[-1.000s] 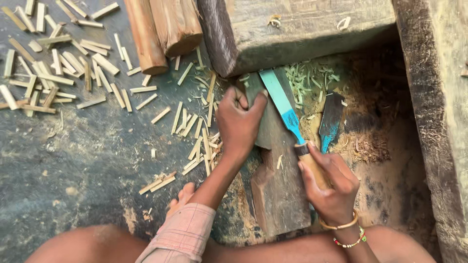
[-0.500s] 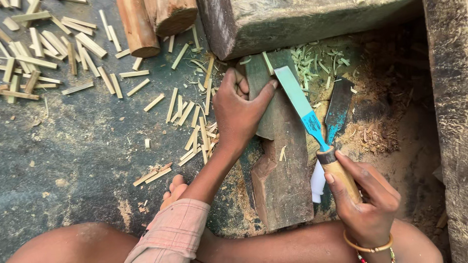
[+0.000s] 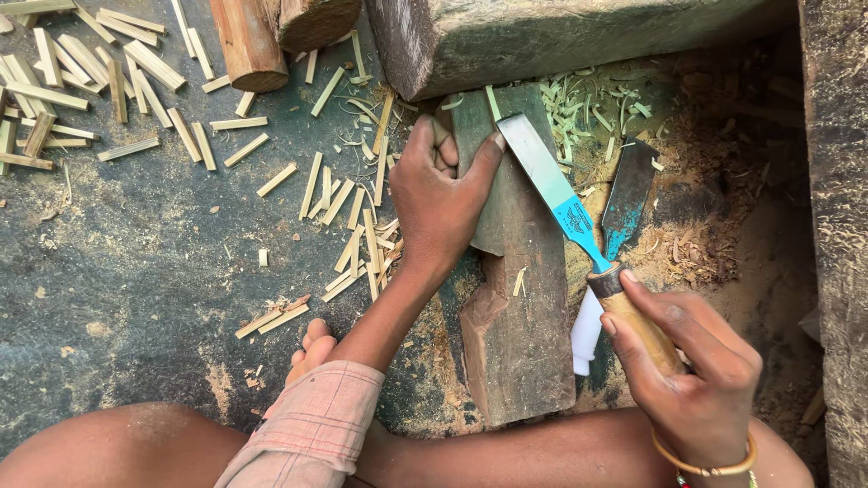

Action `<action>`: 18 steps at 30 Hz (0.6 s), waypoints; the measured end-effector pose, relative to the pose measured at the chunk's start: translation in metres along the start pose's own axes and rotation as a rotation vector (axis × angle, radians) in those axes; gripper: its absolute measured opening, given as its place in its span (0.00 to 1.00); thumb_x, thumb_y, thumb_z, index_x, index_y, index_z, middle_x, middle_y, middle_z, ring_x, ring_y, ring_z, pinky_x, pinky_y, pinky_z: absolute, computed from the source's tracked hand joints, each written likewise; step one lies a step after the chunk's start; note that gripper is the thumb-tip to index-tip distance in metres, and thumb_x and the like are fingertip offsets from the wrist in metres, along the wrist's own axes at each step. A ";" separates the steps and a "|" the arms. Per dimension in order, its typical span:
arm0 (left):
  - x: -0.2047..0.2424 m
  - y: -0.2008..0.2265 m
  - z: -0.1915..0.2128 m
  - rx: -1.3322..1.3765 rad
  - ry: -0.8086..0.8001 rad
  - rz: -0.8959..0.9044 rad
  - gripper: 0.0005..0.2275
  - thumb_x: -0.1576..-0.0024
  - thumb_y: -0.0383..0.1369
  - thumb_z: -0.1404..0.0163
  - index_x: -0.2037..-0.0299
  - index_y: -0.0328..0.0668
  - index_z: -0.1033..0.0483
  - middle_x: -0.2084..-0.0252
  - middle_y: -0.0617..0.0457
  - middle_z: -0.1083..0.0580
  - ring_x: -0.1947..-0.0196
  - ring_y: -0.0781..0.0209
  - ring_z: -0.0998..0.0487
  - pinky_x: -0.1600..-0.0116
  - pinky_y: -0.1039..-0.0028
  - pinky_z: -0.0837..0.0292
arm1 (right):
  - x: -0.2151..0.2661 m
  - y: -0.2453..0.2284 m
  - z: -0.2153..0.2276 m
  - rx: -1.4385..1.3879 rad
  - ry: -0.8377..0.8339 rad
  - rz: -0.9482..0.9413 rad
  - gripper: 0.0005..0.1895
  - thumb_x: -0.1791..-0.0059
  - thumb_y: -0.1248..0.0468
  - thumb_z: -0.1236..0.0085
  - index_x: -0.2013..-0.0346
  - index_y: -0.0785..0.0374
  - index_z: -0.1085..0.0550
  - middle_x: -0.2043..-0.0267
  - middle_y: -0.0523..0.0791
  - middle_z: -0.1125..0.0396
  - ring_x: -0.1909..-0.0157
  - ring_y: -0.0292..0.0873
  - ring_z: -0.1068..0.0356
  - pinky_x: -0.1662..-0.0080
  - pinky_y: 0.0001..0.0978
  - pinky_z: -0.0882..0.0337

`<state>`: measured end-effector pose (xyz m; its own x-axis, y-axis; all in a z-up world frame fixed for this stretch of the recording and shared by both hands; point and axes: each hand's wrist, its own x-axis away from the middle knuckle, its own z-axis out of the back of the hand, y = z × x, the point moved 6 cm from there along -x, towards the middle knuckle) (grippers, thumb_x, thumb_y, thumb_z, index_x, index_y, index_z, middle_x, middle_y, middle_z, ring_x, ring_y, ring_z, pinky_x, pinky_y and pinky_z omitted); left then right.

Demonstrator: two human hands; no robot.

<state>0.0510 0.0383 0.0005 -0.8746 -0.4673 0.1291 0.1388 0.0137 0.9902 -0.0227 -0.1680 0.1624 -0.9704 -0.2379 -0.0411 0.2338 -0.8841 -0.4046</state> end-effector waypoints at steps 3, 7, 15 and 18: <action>-0.002 -0.002 -0.001 -0.029 -0.025 0.030 0.19 0.45 0.38 0.38 0.74 0.45 0.39 0.80 0.62 0.38 0.80 0.72 0.39 0.75 0.75 0.43 | -0.004 -0.002 0.005 0.004 -0.026 0.059 0.21 0.55 0.69 0.32 0.48 0.69 0.22 0.61 0.51 0.26 0.61 0.40 0.24 0.61 0.27 0.28; 0.000 -0.002 0.001 -0.033 -0.006 -0.015 0.20 0.46 0.38 0.37 0.72 0.43 0.40 0.78 0.59 0.38 0.78 0.69 0.38 0.74 0.71 0.42 | 0.000 0.002 -0.003 0.028 -0.028 0.055 0.20 0.56 0.70 0.32 0.49 0.70 0.22 0.64 0.51 0.25 0.66 0.40 0.26 0.65 0.27 0.29; 0.001 -0.004 0.003 -0.038 0.013 0.029 0.17 0.47 0.40 0.39 0.71 0.42 0.38 0.79 0.55 0.34 0.80 0.64 0.31 0.72 0.69 0.36 | -0.010 -0.015 0.007 0.035 -0.087 -0.050 0.20 0.56 0.71 0.35 0.50 0.72 0.23 0.62 0.53 0.26 0.63 0.41 0.24 0.62 0.28 0.28; -0.001 0.000 0.001 -0.065 -0.010 0.068 0.17 0.48 0.40 0.38 0.71 0.42 0.37 0.79 0.53 0.34 0.80 0.61 0.31 0.73 0.66 0.36 | -0.015 -0.023 0.011 0.115 -0.101 -0.047 0.21 0.58 0.72 0.34 0.50 0.73 0.23 0.63 0.54 0.26 0.63 0.42 0.24 0.60 0.29 0.28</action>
<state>0.0515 0.0393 0.0004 -0.8669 -0.4581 0.1965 0.2273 -0.0125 0.9737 -0.0129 -0.1485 0.1824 -0.9709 -0.2292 0.0697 0.1993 -0.9341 -0.2962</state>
